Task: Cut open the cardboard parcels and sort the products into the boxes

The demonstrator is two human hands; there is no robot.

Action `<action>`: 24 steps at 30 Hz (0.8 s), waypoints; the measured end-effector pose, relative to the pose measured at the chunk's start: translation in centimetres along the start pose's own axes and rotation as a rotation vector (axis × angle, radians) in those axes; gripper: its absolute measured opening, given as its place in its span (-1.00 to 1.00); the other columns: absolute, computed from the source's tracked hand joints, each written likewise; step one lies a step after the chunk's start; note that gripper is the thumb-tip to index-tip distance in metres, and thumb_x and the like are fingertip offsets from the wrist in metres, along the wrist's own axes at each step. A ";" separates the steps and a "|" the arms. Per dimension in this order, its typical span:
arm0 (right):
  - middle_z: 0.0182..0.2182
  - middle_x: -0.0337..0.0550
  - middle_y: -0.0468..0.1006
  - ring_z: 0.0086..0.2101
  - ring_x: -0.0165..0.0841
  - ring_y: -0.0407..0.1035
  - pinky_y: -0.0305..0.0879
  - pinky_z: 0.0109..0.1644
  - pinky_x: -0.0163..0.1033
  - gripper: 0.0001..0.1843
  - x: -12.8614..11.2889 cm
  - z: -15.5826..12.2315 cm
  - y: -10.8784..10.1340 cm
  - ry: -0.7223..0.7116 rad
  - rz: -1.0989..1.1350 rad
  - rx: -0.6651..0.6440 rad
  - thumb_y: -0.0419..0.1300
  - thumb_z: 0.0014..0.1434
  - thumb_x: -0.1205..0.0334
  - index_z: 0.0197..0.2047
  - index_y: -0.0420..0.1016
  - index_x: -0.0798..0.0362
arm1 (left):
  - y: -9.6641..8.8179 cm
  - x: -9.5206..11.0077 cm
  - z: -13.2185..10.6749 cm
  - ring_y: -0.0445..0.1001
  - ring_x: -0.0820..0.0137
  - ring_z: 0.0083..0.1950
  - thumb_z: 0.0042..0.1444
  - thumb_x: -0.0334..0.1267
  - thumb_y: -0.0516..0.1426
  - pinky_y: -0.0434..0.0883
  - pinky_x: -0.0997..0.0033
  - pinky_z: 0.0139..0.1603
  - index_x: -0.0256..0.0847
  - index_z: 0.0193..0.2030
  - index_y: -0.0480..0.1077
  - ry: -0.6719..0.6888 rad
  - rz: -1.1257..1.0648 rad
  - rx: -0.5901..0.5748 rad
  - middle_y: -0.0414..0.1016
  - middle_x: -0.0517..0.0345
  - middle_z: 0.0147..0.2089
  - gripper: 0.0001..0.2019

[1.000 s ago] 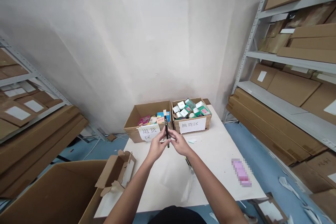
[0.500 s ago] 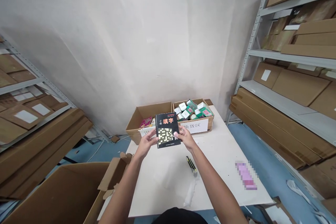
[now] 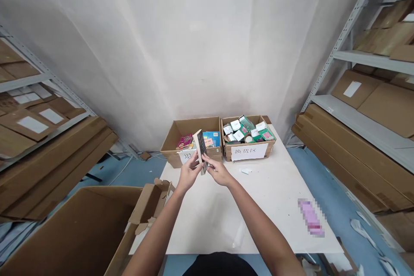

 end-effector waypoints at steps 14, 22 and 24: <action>-0.19 -0.13 0.65 -0.22 -0.23 0.53 0.47 -0.14 -0.14 -0.37 9.9 11.5 -2.1 0.287 0.110 0.447 0.42 -0.08 0.10 0.11 0.54 -0.03 | -14.9 -9.1 10.7 0.58 0.32 -0.05 0.01 -0.07 0.39 0.53 0.16 0.12 -0.17 0.41 0.39 -0.141 -0.074 0.040 0.60 -0.01 0.10 -0.21; 0.12 0.04 0.59 0.11 -0.11 0.46 0.41 0.20 0.04 -0.31 11.8 23.4 -1.2 0.198 -0.083 0.592 0.31 -0.02 0.10 0.22 0.49 0.00 | -21.8 -7.9 19.9 0.32 0.07 0.44 0.18 -0.26 0.23 0.26 -0.02 0.48 -0.16 0.43 0.36 -0.018 0.278 0.265 0.39 -0.12 0.42 -0.36; 0.17 0.06 0.56 0.15 -0.10 0.43 0.36 0.27 0.06 -0.32 12.6 23.6 -1.6 0.202 -0.162 0.641 0.29 0.00 0.10 0.23 0.50 0.00 | -22.5 -7.8 20.2 0.22 0.06 0.51 0.21 -0.29 0.20 0.18 -0.02 0.54 -0.15 0.43 0.36 0.025 0.398 0.273 0.30 -0.11 0.48 -0.39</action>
Point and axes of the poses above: each hand's wrist, its own z-axis towards the middle knuckle, its own y-axis out of the palm, x = y × z, the point moved 6 cm from there along z, towards the middle knuckle
